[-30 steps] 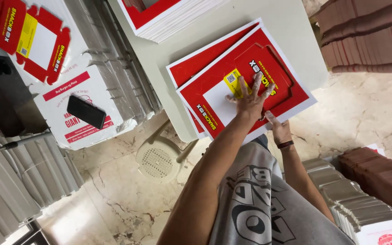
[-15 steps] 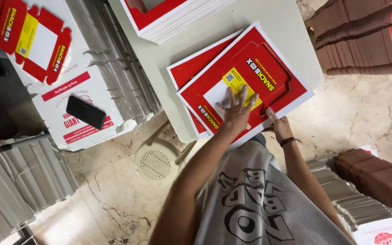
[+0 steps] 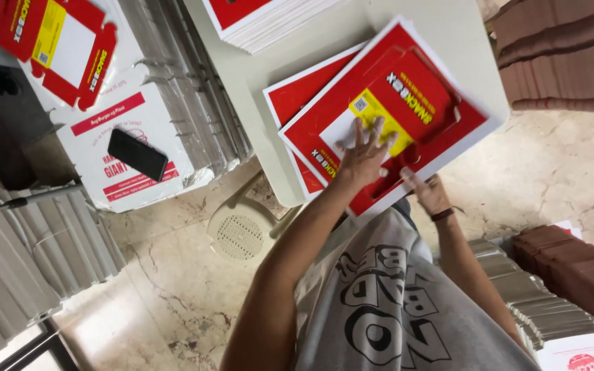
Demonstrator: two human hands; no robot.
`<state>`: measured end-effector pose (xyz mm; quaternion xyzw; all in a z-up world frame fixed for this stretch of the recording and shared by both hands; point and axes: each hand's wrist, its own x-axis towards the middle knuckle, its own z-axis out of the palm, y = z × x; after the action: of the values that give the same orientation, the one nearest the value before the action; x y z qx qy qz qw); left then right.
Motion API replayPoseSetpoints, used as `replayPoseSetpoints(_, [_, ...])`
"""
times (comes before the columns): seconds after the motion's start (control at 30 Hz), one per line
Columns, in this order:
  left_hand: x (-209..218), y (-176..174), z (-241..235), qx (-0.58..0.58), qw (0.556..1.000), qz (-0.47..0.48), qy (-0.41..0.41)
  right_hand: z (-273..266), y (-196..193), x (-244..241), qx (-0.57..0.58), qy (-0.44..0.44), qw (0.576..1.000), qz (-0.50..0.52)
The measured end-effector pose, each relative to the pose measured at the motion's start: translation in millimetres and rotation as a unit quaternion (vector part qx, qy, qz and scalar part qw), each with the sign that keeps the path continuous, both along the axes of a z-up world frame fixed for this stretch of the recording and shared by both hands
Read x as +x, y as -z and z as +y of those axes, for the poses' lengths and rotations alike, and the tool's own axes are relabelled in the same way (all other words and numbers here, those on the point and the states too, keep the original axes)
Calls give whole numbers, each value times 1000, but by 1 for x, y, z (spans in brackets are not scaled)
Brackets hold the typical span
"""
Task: Removing center cutouts from cardboard box templates and stacking the prepared frames on a workbench.
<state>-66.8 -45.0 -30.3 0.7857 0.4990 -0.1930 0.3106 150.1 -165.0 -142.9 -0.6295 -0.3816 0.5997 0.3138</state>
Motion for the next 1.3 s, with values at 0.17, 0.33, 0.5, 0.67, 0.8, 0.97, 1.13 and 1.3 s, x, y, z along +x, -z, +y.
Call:
replayPoseSetpoints(0.17, [-30,-28,-29,-1,1000,8,-9,14,-41,-21,-138,57,988,37])
replayPoseSetpoints(0.33, [-24,-38,-44,-33,998,40,-45,-21,-20,-59,-259,37,962,76])
replayPoseSetpoints(0.5, [-17,-40,-43,-58,995,74,-40,-17,-51,-80,98,-48,991,-79])
replayPoseSetpoints(0.67, [-26,-21,-38,-6,994,105,-15,-30,-26,-69,135,-106,977,-127])
replayPoseSetpoints(0.8, [-32,16,-32,31,996,81,-27,18,-138,-119,-142,109,980,83])
replayPoseSetpoints(0.97, [-43,-6,-11,17,998,54,-18,12,-135,-97,-255,57,965,34])
replayPoseSetpoints(1.13, [-65,-51,8,37,996,77,-4,30,-210,-124,-226,-37,972,54])
replayPoseSetpoints(1.3, [-59,-2,10,-12,996,85,-33,-21,-75,-104,-186,-95,978,-8])
